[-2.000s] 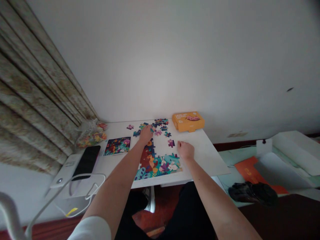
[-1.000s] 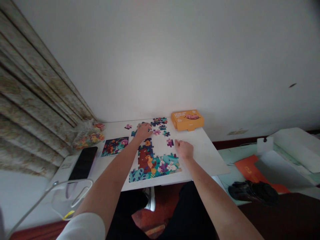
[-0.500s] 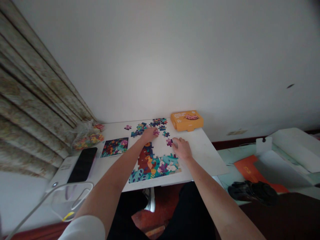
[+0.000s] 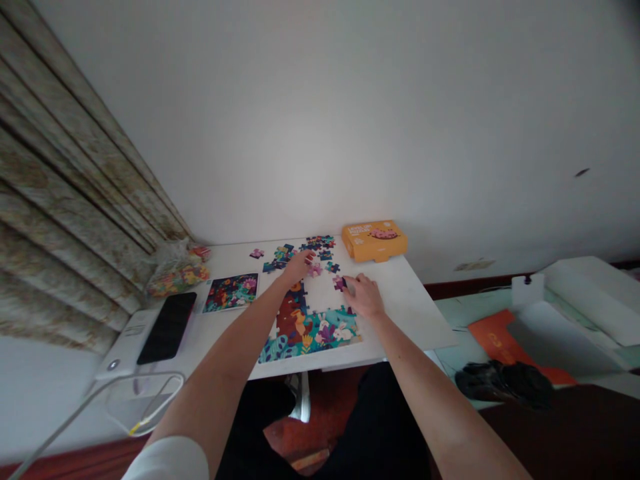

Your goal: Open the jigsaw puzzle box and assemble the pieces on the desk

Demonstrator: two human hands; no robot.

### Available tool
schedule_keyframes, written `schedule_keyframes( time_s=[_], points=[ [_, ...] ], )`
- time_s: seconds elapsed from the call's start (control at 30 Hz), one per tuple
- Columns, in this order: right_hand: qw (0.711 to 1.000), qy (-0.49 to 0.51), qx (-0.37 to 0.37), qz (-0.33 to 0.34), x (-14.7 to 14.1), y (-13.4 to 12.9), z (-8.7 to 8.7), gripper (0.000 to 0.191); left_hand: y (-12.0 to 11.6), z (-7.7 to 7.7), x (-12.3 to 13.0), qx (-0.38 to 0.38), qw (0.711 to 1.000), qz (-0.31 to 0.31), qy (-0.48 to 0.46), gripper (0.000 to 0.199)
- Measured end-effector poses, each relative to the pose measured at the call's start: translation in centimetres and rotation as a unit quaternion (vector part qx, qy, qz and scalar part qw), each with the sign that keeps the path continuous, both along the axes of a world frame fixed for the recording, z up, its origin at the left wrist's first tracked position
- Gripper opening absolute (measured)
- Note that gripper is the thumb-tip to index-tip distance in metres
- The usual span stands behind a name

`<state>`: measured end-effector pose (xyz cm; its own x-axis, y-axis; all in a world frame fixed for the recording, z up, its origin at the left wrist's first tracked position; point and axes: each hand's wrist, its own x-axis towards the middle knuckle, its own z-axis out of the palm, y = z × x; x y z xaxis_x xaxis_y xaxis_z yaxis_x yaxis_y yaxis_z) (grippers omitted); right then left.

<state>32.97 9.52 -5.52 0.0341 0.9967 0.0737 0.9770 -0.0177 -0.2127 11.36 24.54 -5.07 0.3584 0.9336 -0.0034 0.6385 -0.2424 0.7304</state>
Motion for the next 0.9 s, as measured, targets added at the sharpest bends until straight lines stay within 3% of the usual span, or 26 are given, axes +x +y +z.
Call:
schedule_keyframes(
  time_s=[0.2, 0.43, 0.6, 0.8, 0.9],
  points=[
    [1.000, -0.004, 0.001, 0.001, -0.1, -0.1, 0.1, 0.040, -1.7, -0.2, -0.1, -0.055, 0.996, -0.003, -0.074, 0.042],
    [1.000, -0.015, -0.002, 0.005, -0.1, -0.1, 0.2, 0.039, -4.5, -1.5, 1.4, -0.063, 0.997, -0.015, -0.037, 0.029],
    [1.000, -0.017, 0.003, 0.005, -0.1, -0.2, 0.2, 0.038, -5.5, -1.3, 2.1, -0.017, 0.999, -0.028, -0.003, 0.026],
    [1.000, -0.018, -0.002, 0.003, -0.2, -0.2, 0.3, 0.039, -7.0, -2.2, 1.4, 0.146, 0.975, -0.147, 0.078, 0.023],
    [1.000, -0.020, -0.008, 0.002, -0.2, -0.2, 0.4, 0.040, -7.3, -2.5, 1.0, 0.168, 0.967, -0.164, 0.100, 0.025]
  ],
)
